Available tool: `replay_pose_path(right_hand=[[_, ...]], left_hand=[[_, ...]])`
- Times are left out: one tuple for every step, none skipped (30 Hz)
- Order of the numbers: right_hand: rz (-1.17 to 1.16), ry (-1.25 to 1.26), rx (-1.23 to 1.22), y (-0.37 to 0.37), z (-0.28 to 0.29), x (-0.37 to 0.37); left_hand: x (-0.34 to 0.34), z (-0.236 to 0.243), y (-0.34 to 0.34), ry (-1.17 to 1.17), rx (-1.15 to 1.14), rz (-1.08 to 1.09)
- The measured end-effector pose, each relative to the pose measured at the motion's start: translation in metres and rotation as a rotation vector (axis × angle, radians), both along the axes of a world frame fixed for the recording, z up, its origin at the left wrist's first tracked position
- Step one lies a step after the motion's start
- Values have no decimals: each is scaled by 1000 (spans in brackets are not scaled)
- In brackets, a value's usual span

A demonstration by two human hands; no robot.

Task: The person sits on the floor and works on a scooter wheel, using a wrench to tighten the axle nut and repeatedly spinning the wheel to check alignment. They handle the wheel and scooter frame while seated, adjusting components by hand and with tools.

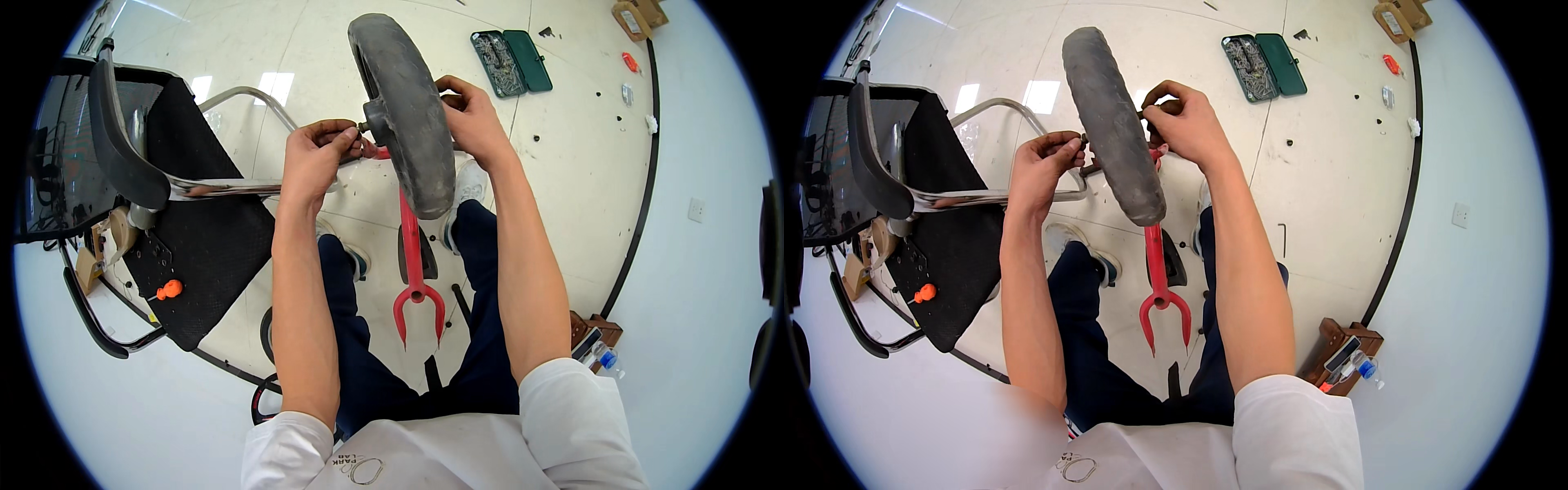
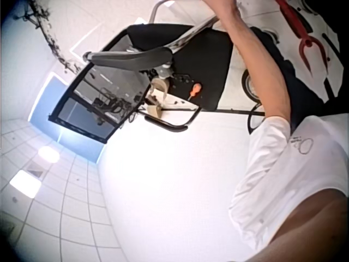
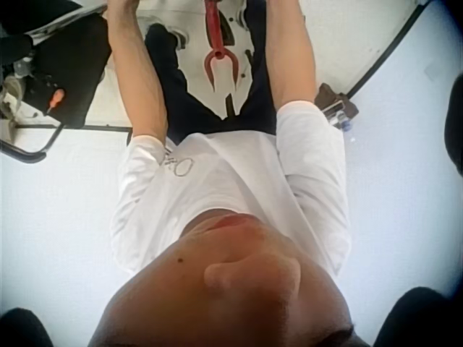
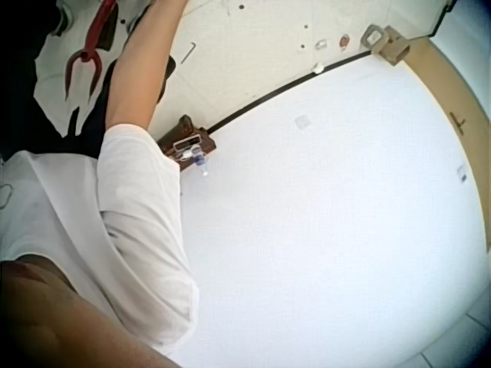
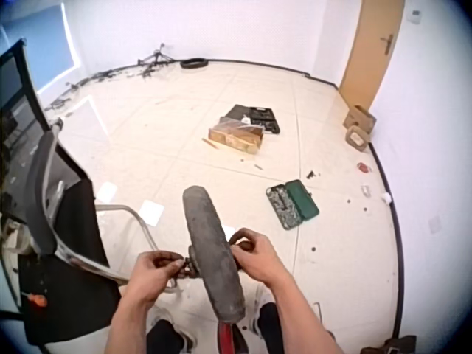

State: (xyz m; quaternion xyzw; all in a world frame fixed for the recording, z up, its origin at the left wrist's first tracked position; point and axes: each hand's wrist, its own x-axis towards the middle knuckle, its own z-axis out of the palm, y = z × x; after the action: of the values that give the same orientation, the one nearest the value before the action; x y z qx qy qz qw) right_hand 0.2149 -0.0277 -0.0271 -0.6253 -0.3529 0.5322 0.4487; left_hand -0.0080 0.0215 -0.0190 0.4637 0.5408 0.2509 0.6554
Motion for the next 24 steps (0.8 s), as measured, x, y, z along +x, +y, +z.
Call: replay_pose_path(right_hand=[[5, 32, 7, 0, 1, 1], [10, 65, 13, 0, 1, 3], [22, 81, 11, -1, 1, 4], [34, 96, 9, -1, -1, 6], [48, 114, 7, -1, -2, 6], [44, 131, 17, -1, -2, 5], [40, 149, 28, -1, -1, 5], [33, 164, 37, -1, 0, 5], [29, 176, 42, -1, 1, 6], [26, 188, 47, -2, 3, 7], [25, 202, 54, -1, 5, 7], [16, 190, 50, -1, 8, 6], [8, 178, 46, -1, 12, 6], [0, 165, 42, -1, 14, 4], [-4, 166, 49, 0, 16, 3], [-7, 168, 55, 0, 17, 3], [-6, 171, 63, 2, 18, 2], [-18, 180, 80, 1, 18, 2], [-33, 204, 103, 1, 15, 5], [-47, 216, 123, 2, 16, 5], [-57, 228, 142, 3, 19, 3], [-56, 216, 110, 1, 25, 1], [-91, 239, 148, 1, 23, 1], [-81, 204, 131, -1, 16, 8]], left_hand=[[0, 0, 0, 10, -1, 12], [-1, -1, 1, 20, -3, 23], [-1, -2, 2, 30, -5, 35], [-1, -3, 3, 16, -12, 49], [-3, -4, 4, 4, -20, 64], [-3, -4, 4, -9, -28, 80], [-4, -3, 4, -20, -24, 80], [-3, -2, 3, -34, -22, 78], [-1, -2, 3, -48, -19, 76], [1, 1, 2, -50, -15, 66], [2, 5, 1, -50, -9, 57], [3, 8, 0, -50, -2, 50], [3, 10, -1, -56, 24, 34], [3, 11, -2, -63, 50, 18], [2, 11, -3, -69, 76, 3], [2, 12, -3, -87, 90, 1], [2, 12, -3, -104, 107, 1], [3, 13, -3, -120, 123, 4], [4, 13, -4, -137, 123, 0], [4, 16, -5, -149, 130, 1], [4, 16, -4, -161, 137, 6], [0, 12, -4, -204, 137, 15], [3, 11, -4, -177, 158, 45], [6, 16, -6, -201, 150, 43]])
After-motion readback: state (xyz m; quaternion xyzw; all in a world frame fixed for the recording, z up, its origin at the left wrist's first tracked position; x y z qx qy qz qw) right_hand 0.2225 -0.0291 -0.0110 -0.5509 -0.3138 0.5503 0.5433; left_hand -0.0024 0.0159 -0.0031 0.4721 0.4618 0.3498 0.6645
